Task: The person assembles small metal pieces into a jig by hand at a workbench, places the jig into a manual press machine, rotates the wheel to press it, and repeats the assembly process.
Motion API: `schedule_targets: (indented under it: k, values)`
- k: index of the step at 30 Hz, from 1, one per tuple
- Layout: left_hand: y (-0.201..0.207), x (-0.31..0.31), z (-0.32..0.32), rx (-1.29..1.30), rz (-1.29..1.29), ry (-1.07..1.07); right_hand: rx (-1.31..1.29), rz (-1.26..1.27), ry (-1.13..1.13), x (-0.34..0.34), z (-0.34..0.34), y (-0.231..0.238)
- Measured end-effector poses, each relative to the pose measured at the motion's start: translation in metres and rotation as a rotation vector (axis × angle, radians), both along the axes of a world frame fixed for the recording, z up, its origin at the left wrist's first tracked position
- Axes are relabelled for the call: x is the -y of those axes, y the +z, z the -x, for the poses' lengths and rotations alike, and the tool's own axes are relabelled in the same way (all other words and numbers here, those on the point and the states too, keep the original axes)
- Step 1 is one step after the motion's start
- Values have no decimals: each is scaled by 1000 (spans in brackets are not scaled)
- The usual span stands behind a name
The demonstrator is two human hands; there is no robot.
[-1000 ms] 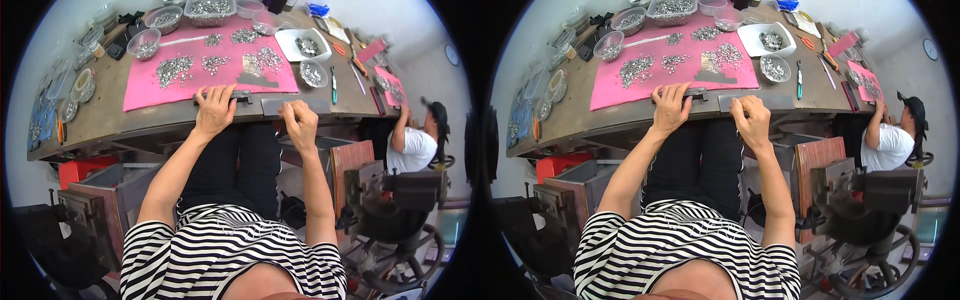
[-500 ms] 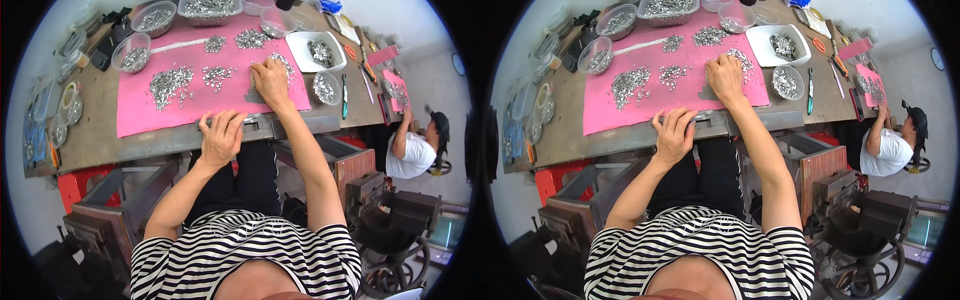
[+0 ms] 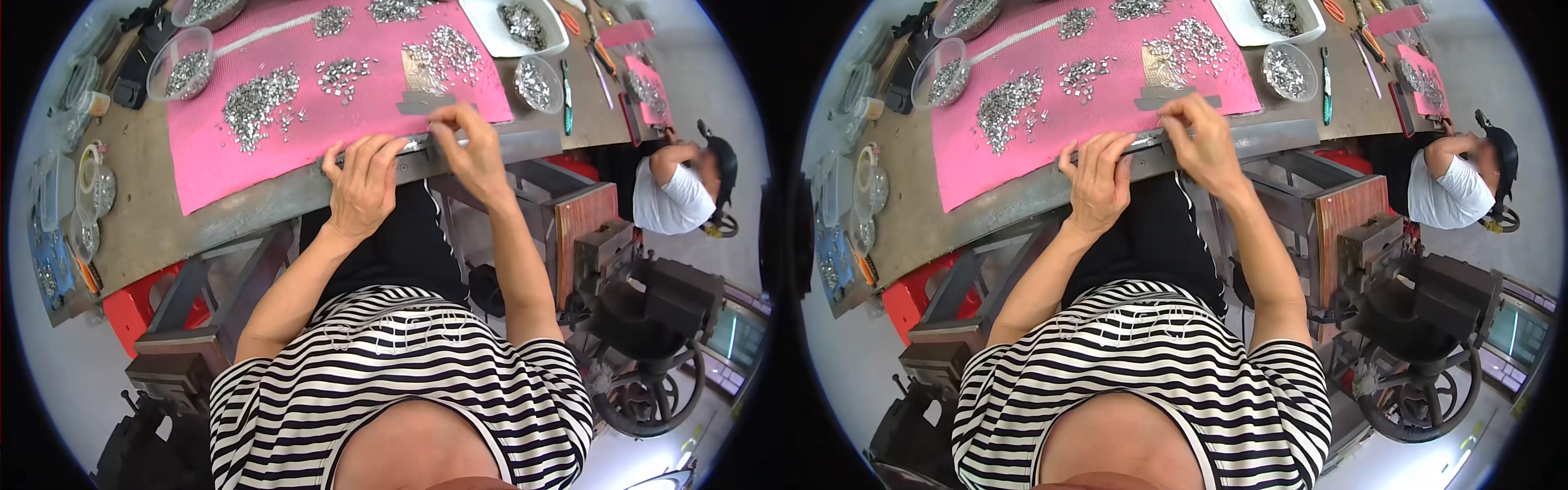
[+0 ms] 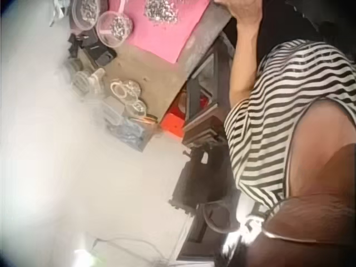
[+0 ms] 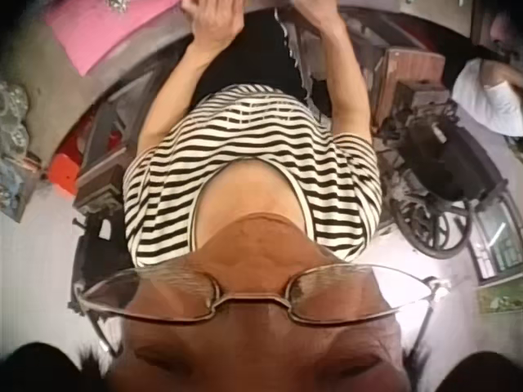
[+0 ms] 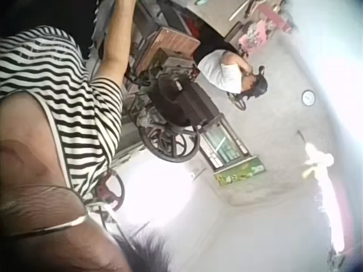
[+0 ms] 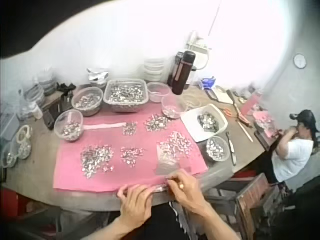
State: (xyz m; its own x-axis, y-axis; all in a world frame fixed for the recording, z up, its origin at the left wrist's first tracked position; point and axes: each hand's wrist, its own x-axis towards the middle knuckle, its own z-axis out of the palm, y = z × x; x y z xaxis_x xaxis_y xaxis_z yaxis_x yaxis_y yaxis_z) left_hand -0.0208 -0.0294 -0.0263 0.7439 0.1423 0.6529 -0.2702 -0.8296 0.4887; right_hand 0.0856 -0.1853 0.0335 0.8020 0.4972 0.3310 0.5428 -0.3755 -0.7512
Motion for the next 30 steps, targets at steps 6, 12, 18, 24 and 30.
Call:
schedule_targets:
  k: [6, 12, 18, 24, 30]
  values:
    - [-3, 2, 3, 11, 7, 56, 2, -47, 61, 5, 13, -20]
    - [-7, 4, -3, 51, -7, 111, 284, 101, 209, 0, -4, -12]
    - [-3, 2, -4, 52, -18, 65, 639, 395, 261, -3, 4, -1]
    - [9, 6, 6, -94, 56, 39, 573, 123, 210, 19, 16, -36]
    - [44, -44, -33, -262, 31, -76, 52, -125, 202, 11, -21, -8]
